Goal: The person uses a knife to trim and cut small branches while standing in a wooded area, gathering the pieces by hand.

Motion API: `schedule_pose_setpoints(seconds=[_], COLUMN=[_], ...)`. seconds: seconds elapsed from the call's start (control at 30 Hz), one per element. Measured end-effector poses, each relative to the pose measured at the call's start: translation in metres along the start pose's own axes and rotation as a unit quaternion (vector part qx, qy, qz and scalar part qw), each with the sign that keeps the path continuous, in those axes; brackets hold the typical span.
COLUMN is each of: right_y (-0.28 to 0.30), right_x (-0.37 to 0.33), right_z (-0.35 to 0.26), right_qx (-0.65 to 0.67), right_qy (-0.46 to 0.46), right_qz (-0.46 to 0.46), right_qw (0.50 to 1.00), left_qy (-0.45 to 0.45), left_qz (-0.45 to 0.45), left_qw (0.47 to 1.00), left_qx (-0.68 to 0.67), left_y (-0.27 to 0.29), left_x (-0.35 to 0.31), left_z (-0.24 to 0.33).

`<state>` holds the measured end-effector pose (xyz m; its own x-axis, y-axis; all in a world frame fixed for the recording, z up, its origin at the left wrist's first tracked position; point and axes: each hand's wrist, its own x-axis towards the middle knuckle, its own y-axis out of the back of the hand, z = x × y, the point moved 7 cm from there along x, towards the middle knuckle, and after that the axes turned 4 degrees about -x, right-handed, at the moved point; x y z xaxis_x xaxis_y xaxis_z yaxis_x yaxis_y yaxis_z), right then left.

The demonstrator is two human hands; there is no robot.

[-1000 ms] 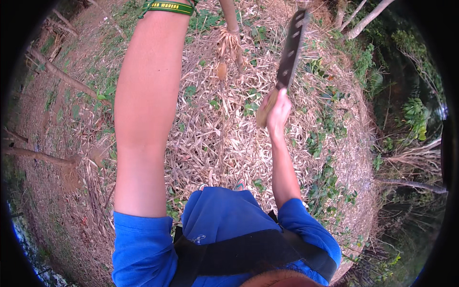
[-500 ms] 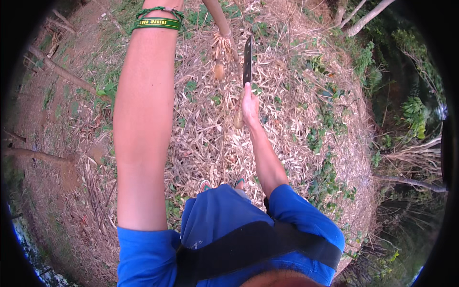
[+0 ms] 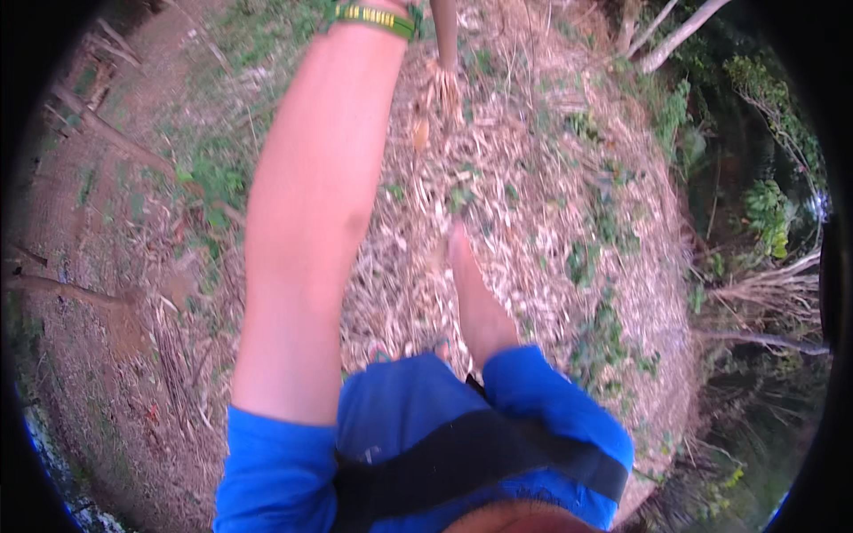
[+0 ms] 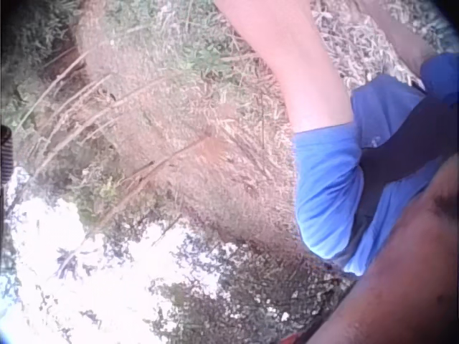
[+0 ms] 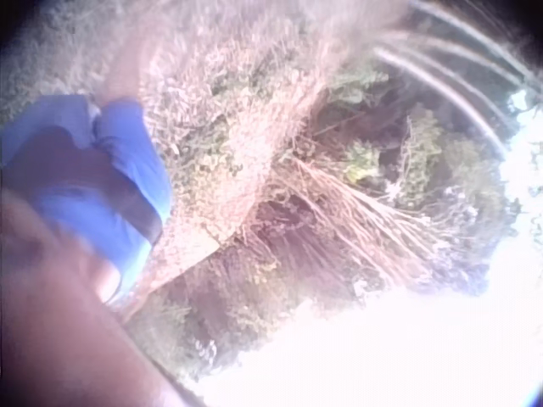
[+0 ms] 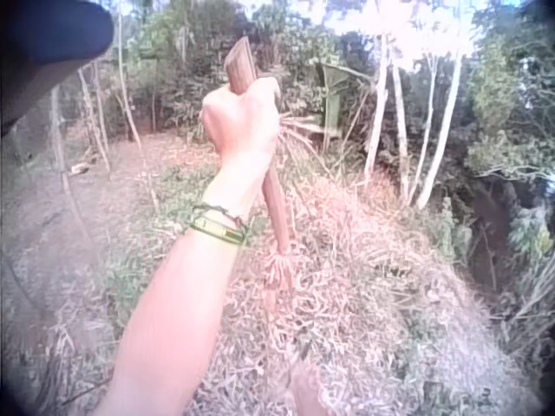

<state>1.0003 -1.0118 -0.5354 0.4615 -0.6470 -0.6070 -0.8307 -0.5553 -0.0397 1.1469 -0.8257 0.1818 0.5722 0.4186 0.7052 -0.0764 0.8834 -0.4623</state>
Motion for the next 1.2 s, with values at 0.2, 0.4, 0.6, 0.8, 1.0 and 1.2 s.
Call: schedule_pose_setpoints(seconds=[0.2,0.4,0.6,0.8,1.0,1.2], right_y=[0.072,0.039,-0.084,-0.161,-0.108,-0.095], right_x=[-0.060,-0.112,-0.195,-0.216,0.040,-0.135], right_z=[0.038,-0.182,-0.352,-0.322,-0.367,-0.378], right_qx=[-0.251,-0.414,-0.628,-0.687,-0.902,-0.708], right_qy=[-0.038,0.138,0.360,0.364,0.367,0.329], right_qz=[-0.026,-0.159,-0.353,-0.467,-0.186,-0.339], right_qw=[0.967,0.885,0.592,0.421,0.134,0.524], left_qy=[0.044,0.030,-0.091,-0.124,-0.103,-0.066], left_qz=[-0.030,0.022,-0.023,-0.059,0.022,-0.004], left_qw=[0.997,0.994,0.991,0.990,0.994,0.998], left_qx=[-0.053,-0.106,-0.096,0.015,0.013,-0.018], left_y=[0.045,0.196,0.243,0.268,0.278,0.280], left_x=[0.009,-0.010,-0.083,-0.122,-0.139,-0.151], left_z=[0.006,-0.035,0.047,0.090,0.087,0.090])
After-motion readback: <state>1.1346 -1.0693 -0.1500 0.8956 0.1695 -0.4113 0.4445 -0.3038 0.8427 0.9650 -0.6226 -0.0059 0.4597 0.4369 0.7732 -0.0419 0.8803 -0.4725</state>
